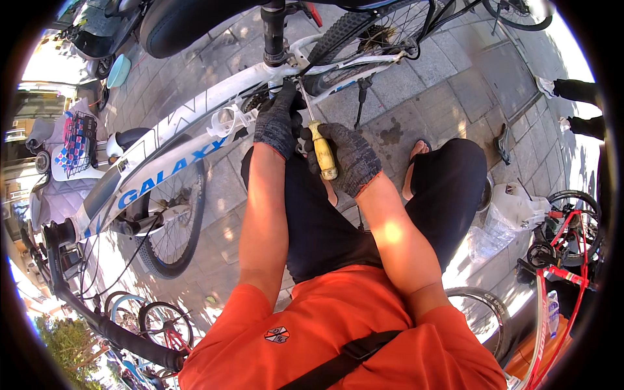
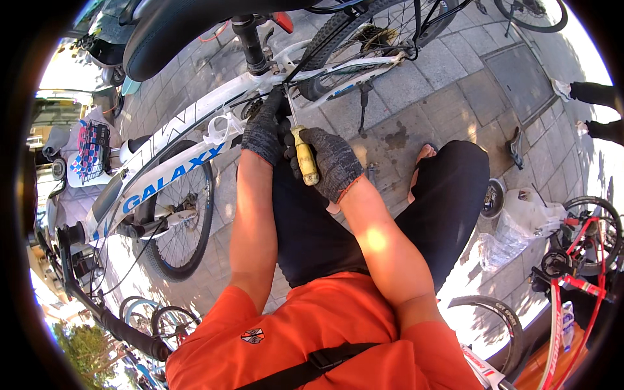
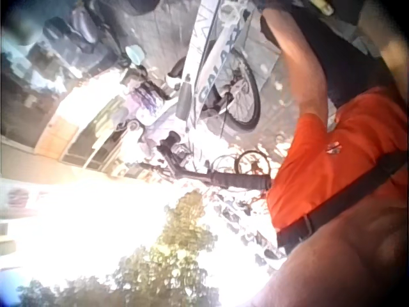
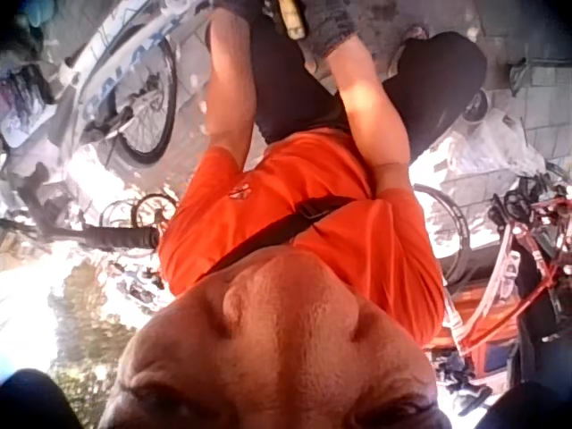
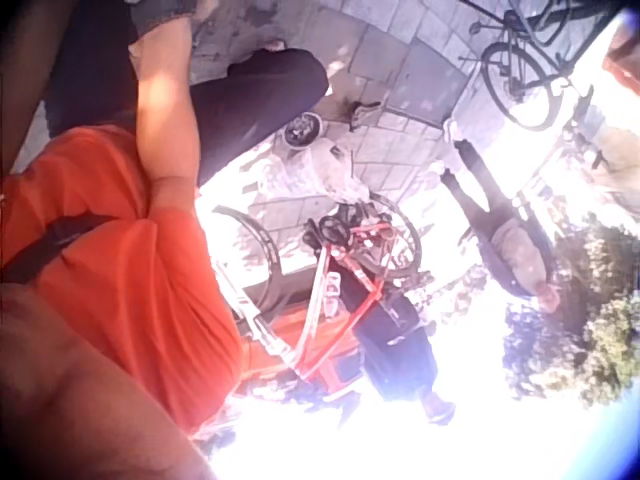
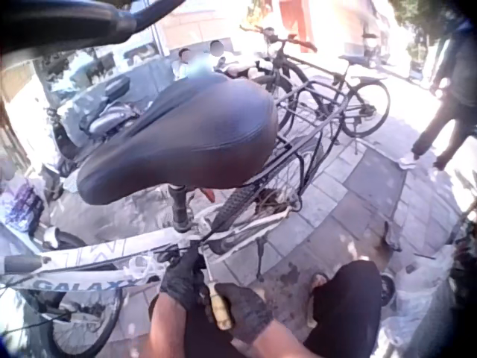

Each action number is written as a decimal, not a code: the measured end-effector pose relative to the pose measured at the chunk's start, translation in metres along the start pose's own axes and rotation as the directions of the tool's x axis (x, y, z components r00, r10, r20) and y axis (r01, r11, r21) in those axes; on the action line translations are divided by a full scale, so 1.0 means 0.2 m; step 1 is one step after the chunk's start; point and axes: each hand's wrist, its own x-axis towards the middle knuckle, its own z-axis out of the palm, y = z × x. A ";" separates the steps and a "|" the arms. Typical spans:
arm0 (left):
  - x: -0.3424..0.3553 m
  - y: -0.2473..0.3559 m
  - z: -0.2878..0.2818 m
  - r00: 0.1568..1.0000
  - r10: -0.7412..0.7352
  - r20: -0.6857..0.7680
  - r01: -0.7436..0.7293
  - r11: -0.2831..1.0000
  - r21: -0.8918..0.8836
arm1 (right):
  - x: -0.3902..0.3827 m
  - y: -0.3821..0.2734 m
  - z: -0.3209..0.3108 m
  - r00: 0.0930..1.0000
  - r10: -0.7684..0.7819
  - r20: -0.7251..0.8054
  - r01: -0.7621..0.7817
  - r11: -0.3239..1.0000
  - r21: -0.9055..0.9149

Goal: The person puts on gloves and sits on the sidewalk to repair a bicycle. They use a blue power drill to tighten bolts on the rear rack and a yellow screwdriver to adjust the seat post.

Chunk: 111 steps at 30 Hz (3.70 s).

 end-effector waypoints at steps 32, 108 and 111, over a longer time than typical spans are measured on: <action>-0.04 -0.02 -0.03 0.944 0.051 0.325 -0.033 0.998 -0.061 | -0.26 0.13 -0.10 0.986 0.059 0.154 -0.038 0.990 -0.133; 0.07 -0.10 0.09 0.952 0.236 0.192 -0.211 0.967 -0.145 | -0.29 0.06 -0.14 0.971 0.129 0.203 -0.046 0.927 -0.372; 0.19 -0.14 0.01 0.973 0.203 0.110 -0.186 0.971 -0.147 | -0.26 0.07 -0.19 0.942 0.180 0.282 -0.155 0.982 -0.110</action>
